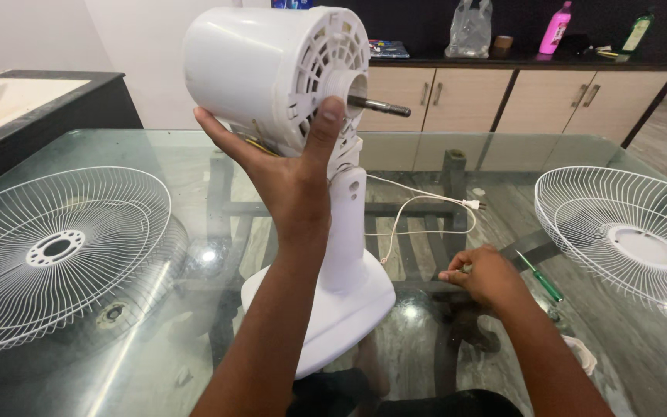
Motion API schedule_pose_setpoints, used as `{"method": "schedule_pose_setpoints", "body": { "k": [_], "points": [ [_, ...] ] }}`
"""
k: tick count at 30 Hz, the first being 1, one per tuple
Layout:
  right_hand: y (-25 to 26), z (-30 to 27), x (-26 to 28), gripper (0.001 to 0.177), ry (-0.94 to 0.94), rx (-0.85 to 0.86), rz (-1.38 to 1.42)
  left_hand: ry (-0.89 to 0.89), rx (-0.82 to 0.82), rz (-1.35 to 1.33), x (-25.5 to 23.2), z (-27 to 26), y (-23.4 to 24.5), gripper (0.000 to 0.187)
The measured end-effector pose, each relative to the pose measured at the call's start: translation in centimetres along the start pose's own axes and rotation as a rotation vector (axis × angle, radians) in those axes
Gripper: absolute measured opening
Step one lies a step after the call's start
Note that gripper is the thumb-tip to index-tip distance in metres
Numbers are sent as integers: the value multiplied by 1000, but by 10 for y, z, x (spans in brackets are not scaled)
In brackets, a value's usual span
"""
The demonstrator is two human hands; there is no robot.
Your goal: The person assembles a white table fan by attaching the motor housing to the stand and securing it with a screw. They repeatedly adjust the connection and rotate the motor housing to check alignment.
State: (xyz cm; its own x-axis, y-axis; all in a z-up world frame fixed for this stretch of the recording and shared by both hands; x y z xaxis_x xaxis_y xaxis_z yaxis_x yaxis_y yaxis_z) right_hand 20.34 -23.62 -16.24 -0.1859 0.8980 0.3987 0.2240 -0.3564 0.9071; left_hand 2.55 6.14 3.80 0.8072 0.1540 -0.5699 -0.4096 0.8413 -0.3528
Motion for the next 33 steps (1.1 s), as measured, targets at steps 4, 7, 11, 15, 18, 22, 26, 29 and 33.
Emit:
{"method": "schedule_pose_setpoints", "body": {
  "k": [4,7,11,15,18,22,26,29,33],
  "points": [
    [26,-8,15,36,131,-188,-24,-21,7,-170,-5,7,1,146],
    [39,-22,19,36,142,-276,211,-24,47,-201,-11,10,2,143],
    [31,-41,57,34,355,-290,710,13,104,-231,-15,14,1,143],
    [11,-62,111,37,389,-215,575,47,178,-300,-21,17,-7,148],
    [20,-88,159,50,654,-361,440,46,225,-294,-27,15,-12,150],
    [31,-93,204,89,706,-475,448,44,249,-256,-31,8,-14,148],
    [30,-94,227,77,634,-610,514,19,239,-218,-32,8,-15,147],
    [30,-92,231,79,620,-650,476,30,238,-254,-31,13,-12,148],
    [26,-80,223,70,595,-551,432,-38,298,-241,-46,19,-5,146]
  ]
}}
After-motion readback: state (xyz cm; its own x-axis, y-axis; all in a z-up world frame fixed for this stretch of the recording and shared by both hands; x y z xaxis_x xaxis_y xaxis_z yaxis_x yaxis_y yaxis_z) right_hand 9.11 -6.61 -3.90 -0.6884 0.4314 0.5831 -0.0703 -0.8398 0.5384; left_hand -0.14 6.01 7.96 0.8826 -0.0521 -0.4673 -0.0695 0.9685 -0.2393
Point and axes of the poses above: each hand's wrist, its own z-axis towards the middle knuckle, its own y-axis out of the back of the hand, x = y × z, the point moved 8 cm from there along z, towards the middle knuckle, and after that the axes turned 11 degrees about x, right-handed, at the moved point
